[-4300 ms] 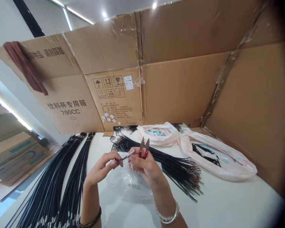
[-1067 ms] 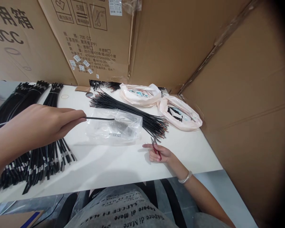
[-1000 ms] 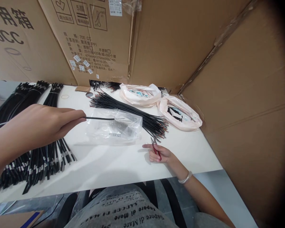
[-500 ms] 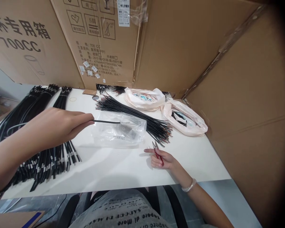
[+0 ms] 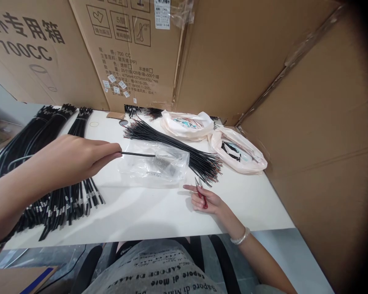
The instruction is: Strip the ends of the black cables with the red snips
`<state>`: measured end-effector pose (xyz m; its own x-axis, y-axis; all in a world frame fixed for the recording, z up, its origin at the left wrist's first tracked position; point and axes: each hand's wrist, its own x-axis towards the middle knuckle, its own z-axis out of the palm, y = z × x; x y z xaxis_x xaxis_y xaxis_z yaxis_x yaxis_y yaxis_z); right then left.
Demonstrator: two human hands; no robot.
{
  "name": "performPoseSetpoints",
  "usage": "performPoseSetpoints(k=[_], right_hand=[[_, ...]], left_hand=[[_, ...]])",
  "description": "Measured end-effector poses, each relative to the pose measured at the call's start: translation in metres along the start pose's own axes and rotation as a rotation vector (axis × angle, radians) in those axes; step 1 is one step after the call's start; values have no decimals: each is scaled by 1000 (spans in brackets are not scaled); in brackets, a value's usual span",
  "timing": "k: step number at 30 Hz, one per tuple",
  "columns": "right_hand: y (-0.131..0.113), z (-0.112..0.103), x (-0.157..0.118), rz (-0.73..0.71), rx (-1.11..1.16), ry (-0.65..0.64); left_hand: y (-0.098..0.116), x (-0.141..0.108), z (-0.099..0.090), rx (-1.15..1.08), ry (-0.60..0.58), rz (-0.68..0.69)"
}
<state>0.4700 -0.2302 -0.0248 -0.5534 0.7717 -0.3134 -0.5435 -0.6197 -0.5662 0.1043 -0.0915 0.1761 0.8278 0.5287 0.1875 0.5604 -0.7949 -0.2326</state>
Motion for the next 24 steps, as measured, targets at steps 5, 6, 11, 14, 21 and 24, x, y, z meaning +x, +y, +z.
performPoseSetpoints(k=[5,6,11,14,21,24], right_hand=[[3,-1,-2,-3,-37,13],[4,-2,-2,-2,-43,16],[4,-5,-3,3,-66,16],[5,-4,-3,-1,-69,8],[4,-1,-2,-13,-60,-17],[3,-1,-2,-16,-58,-16]], left_hand=[[-1,0,2,-24,-50,-48],[-1,-1,2,-27,-41,-47],[0,-1,1,-19,-51,-48],[0,-1,0,-5,-66,-48],[-2,-2,3,10,-28,-5],[-2,-1,3,11,-7,8]])
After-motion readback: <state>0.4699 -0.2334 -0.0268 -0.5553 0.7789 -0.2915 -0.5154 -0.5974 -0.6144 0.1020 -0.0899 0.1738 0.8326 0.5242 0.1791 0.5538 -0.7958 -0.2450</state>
